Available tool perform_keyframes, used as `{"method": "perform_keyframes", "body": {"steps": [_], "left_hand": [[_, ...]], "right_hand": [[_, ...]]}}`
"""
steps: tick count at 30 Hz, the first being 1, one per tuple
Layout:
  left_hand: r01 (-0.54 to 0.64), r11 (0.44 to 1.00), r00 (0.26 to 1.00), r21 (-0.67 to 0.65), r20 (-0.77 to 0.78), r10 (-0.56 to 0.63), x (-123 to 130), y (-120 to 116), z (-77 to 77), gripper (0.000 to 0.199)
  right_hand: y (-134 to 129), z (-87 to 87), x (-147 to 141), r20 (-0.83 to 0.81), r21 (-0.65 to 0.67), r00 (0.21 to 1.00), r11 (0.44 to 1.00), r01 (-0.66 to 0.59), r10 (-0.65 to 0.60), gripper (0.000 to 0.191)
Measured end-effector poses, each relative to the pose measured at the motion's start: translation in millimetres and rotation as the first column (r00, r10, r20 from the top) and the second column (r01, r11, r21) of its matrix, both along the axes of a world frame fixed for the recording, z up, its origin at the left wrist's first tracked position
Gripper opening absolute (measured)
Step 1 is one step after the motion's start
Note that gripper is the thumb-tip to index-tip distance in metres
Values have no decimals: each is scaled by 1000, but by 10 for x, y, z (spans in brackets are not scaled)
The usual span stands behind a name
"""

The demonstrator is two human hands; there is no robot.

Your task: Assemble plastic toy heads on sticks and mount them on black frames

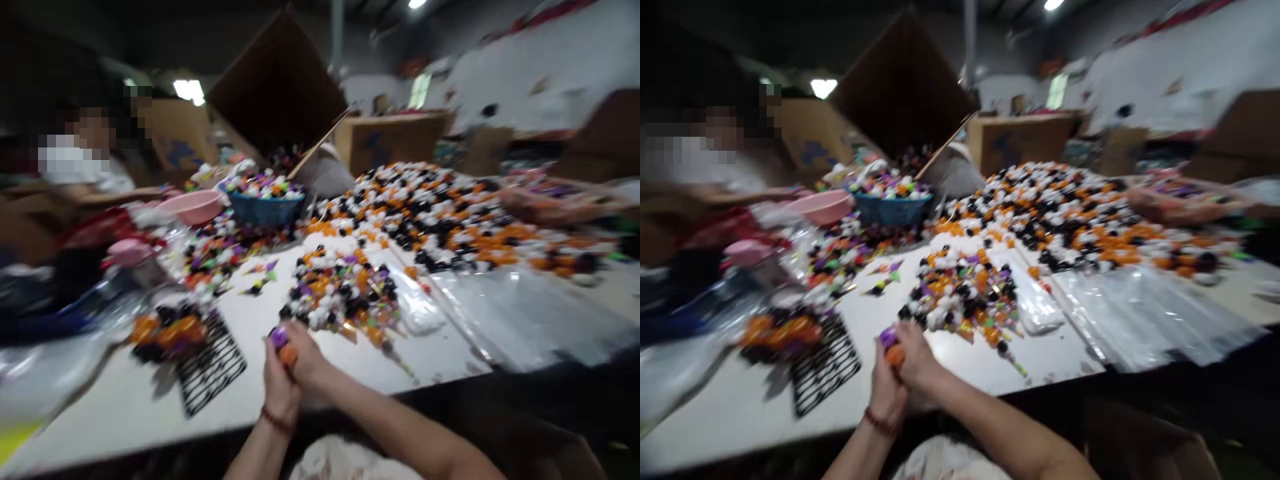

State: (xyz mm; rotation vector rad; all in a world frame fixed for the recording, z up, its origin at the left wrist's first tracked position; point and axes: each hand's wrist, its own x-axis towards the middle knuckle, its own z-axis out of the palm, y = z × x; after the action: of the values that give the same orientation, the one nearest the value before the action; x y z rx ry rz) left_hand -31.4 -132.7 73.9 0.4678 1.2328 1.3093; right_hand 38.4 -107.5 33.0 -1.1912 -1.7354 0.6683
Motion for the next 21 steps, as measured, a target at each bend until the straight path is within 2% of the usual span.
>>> {"method": "perform_keyframes", "body": {"steps": [2, 5, 8, 10, 12, 16, 21], "left_hand": [[-105, 992, 961, -64, 250, 118, 6, 8, -135, 44], [-141, 984, 911, -110, 374, 173, -4, 0, -225, 42], [-84, 996, 918, -33, 386, 90, -77, -56, -221, 41], [-4, 1000, 917, 21, 400, -4, -157, -89, -220, 42], [58, 997, 909, 56, 411, -76, -235, -103, -236, 42], [150, 979, 915, 135, 357, -189, -306, -121, -287, 46], [248, 949, 937, 196, 201, -286, -262, -173, -314, 43]], "right_hand": [[-89, 2, -48, -67, 1, 997, 999, 49, -48, 37], [-116, 189, 112, -127, 31, 991, 999, 43, -38, 31], [-191, 412, 366, -118, -30, 993, 999, -16, 12, 29], [-291, 472, 511, -86, -115, 996, 993, -5, -5, 33], [-401, 447, 612, -71, -165, 997, 986, 31, -43, 40], [-574, 314, 709, -97, -135, 995, 991, -14, 1, 29], [-636, 324, 801, -134, -92, 986, 992, 92, -104, 24]]}}
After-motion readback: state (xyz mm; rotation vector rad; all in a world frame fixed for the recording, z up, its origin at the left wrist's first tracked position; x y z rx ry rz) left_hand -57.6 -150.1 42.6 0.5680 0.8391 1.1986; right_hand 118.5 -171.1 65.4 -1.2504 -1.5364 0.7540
